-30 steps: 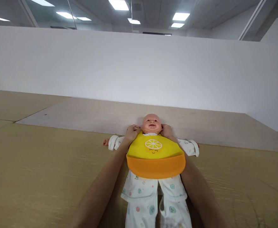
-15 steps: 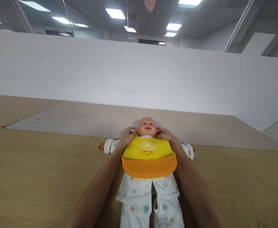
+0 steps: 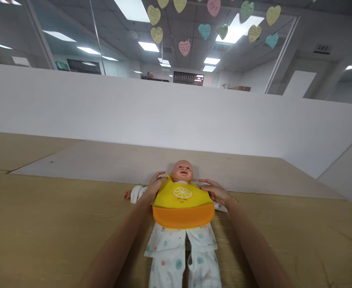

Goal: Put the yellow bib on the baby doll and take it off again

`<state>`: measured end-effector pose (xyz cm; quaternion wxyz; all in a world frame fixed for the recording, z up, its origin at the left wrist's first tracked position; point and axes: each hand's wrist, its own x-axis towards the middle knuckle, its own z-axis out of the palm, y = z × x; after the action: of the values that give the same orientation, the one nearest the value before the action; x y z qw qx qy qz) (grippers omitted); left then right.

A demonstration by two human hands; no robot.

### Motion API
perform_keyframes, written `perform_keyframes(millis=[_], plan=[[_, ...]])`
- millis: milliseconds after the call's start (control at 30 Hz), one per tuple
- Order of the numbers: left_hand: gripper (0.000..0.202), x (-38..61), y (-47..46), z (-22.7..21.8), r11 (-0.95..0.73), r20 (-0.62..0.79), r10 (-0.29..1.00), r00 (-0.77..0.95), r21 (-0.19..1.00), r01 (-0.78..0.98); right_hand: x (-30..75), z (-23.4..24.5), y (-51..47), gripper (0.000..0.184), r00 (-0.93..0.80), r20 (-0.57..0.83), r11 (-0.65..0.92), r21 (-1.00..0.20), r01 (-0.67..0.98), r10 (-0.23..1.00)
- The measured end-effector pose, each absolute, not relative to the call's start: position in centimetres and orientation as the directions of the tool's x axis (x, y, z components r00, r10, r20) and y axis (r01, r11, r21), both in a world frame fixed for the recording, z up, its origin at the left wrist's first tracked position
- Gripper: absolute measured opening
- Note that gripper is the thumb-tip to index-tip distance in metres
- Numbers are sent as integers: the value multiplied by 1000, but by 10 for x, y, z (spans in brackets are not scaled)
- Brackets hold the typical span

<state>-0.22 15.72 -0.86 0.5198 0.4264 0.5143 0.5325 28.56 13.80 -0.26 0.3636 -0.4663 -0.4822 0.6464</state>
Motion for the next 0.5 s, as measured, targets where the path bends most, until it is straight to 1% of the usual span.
perform_keyframes(millis=[100,167,233,333,433,500], plan=[[47,-14,126,-3,43,-50,996,-77,995,-94,289,-5,115,54,-305,-242,-267,-963,-41,921],[47,-23,104,-2,27,-32,997,-71,997,-68,290,-6,101,54,-273,-236,-254,-967,-32,933],[48,-30,84,-4,43,-48,997,-53,996,-83,290,-5,91,54,-231,-229,-241,-970,-24,946],[56,-36,61,-13,50,-46,999,26,985,-164,289,-7,79,48,-150,-212,-218,-975,-28,966],[68,-35,48,-25,4,28,993,114,962,-272,287,-15,72,36,-73,-143,-140,-989,46,987],[66,-32,46,-33,-14,41,996,77,945,-328,287,-24,70,34,-32,-83,-80,-993,86,996]])
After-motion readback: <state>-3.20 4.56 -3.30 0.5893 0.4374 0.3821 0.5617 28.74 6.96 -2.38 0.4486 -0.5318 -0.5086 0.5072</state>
